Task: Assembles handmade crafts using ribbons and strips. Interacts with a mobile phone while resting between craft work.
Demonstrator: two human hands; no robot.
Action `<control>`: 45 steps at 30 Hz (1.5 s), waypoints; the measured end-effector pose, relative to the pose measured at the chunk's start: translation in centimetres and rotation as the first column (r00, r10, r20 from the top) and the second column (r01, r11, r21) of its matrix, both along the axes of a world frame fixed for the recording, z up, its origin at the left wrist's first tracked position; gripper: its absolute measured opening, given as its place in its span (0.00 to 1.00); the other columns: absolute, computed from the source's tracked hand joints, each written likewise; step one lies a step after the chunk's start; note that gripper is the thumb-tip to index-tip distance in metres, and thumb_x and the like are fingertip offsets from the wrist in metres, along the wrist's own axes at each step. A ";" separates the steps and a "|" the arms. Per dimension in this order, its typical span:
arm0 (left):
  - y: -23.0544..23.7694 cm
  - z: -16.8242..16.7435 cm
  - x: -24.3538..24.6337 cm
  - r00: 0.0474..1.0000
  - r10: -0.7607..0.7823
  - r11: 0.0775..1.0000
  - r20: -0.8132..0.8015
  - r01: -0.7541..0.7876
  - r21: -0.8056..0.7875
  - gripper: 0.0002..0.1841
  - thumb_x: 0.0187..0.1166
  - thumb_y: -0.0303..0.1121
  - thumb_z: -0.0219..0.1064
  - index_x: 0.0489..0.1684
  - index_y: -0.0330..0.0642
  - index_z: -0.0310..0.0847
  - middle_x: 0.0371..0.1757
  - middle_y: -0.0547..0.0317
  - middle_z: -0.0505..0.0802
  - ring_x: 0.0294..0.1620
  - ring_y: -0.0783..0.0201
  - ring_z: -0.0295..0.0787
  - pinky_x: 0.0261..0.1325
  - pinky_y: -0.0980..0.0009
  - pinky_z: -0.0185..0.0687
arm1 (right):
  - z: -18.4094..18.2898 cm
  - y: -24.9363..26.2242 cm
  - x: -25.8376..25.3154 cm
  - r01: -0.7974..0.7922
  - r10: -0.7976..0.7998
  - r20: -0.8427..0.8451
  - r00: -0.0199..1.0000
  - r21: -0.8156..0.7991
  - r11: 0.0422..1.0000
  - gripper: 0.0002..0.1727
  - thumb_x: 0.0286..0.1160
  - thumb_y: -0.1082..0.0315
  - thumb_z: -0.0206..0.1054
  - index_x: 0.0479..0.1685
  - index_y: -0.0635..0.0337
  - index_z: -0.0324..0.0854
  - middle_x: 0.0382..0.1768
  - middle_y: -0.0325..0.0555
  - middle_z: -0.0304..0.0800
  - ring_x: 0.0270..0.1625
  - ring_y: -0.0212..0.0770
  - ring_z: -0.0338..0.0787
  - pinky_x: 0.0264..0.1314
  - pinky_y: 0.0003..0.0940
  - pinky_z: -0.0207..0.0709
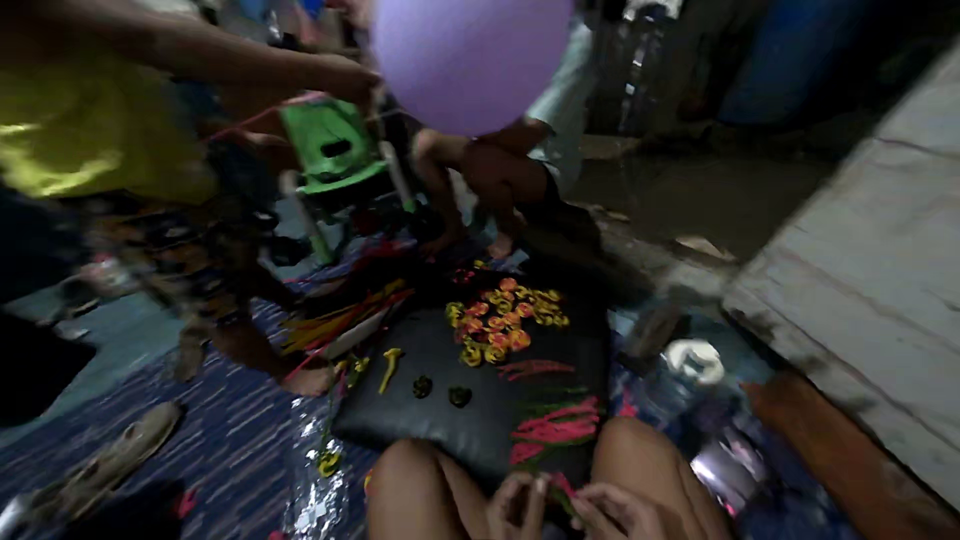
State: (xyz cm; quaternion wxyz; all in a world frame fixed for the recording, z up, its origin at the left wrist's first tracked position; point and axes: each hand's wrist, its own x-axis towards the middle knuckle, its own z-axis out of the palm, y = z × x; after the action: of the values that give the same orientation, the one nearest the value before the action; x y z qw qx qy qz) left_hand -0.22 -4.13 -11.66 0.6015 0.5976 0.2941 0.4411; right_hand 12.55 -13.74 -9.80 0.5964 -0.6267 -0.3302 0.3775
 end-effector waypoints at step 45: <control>0.5 3.8 4.4 0.959 -0.284 0.942 -0.014 0.276 -0.192 0.15 0.76 0.17 0.66 0.60 0.28 0.84 0.34 0.63 0.94 0.25 0.77 0.88 0.26 0.80 0.86 | 0.9 0.8 2.3 0.333 -0.355 0.031 0.934 0.277 0.901 0.06 0.66 0.72 0.76 0.39 0.62 0.95 0.37 0.35 0.96 0.38 0.17 0.90 0.42 0.11 0.84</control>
State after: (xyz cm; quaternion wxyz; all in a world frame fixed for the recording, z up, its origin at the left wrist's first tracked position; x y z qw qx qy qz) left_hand 4.19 -3.64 -7.84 0.7056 0.5829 0.2588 0.3088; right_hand 14.87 -12.97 -8.89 0.7187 -0.6038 -0.2860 0.1926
